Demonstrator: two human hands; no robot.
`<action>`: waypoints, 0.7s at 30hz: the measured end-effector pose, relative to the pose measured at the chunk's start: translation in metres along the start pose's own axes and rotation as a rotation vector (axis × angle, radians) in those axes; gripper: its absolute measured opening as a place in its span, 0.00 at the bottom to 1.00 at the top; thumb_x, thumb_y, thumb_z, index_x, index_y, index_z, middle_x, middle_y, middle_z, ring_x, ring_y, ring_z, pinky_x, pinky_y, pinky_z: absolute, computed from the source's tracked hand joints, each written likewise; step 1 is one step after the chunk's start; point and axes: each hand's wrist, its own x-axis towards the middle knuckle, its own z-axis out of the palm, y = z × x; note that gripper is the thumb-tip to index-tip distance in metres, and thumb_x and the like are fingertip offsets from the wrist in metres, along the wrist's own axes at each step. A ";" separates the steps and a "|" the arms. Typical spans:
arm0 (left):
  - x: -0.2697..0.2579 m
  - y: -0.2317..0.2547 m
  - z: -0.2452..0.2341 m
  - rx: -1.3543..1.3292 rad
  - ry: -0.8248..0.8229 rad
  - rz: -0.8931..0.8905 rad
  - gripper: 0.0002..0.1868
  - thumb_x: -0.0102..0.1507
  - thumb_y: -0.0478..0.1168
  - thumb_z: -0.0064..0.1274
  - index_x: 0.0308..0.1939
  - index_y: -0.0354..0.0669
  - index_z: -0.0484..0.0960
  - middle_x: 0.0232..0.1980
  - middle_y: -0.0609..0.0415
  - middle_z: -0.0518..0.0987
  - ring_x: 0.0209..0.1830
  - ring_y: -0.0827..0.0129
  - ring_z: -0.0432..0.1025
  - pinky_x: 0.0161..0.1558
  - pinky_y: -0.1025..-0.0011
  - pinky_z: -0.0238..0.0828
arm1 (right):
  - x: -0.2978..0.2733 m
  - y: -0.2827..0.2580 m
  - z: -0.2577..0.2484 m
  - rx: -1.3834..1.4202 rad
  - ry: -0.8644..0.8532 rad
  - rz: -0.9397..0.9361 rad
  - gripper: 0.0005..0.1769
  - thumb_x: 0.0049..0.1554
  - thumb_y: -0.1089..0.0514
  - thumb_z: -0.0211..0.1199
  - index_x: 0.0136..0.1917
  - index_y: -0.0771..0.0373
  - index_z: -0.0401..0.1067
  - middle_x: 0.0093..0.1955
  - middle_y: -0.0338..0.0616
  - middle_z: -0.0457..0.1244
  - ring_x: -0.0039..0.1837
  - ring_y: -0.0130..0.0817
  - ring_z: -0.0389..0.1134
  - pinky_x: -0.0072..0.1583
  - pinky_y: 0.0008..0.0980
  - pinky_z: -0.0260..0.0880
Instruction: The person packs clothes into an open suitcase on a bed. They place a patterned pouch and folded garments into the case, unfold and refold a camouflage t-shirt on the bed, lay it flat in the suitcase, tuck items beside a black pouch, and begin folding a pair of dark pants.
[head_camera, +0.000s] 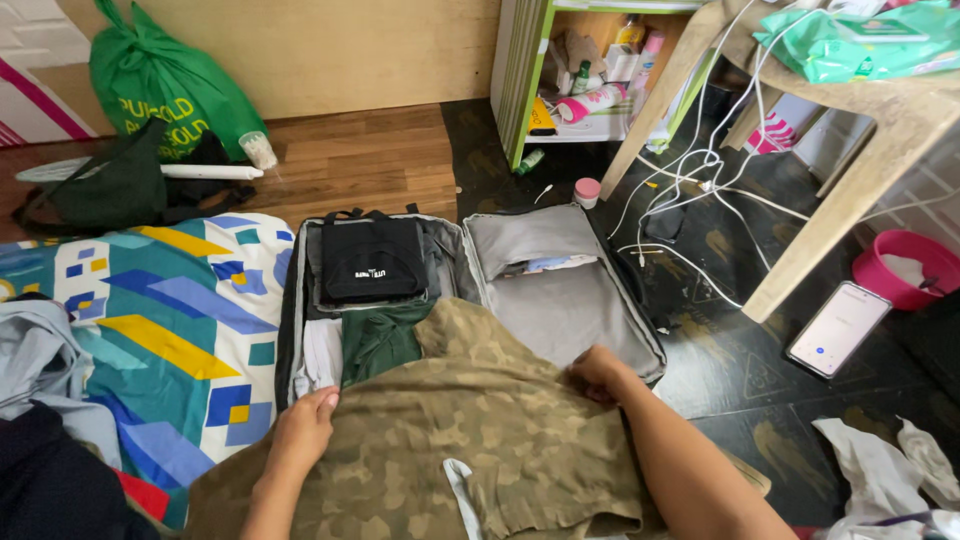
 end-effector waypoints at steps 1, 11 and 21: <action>0.003 -0.002 0.000 0.005 -0.006 0.027 0.16 0.67 0.46 0.49 0.54 0.47 0.85 0.53 0.43 0.84 0.56 0.48 0.76 0.57 0.58 0.73 | -0.002 -0.002 -0.002 -0.011 -0.037 0.071 0.22 0.57 0.45 0.68 0.33 0.64 0.71 0.25 0.50 0.61 0.26 0.41 0.62 0.29 0.41 0.63; 0.011 0.043 -0.026 0.169 -0.079 -0.141 0.15 0.61 0.50 0.61 0.47 0.51 0.88 0.50 0.48 0.84 0.52 0.52 0.78 0.51 0.58 0.74 | 0.045 0.007 0.003 0.352 0.146 -0.016 0.07 0.53 0.53 0.71 0.39 0.57 0.78 0.25 0.43 0.62 0.25 0.34 0.56 0.28 0.38 0.55; -0.010 0.056 -0.020 0.170 0.150 -0.116 0.13 0.68 0.53 0.53 0.48 0.52 0.82 0.41 0.47 0.84 0.44 0.46 0.77 0.44 0.53 0.72 | 0.009 -0.002 -0.011 0.589 0.160 0.001 0.16 0.57 0.49 0.71 0.46 0.65 0.78 0.32 0.40 0.64 0.30 0.30 0.61 0.32 0.32 0.62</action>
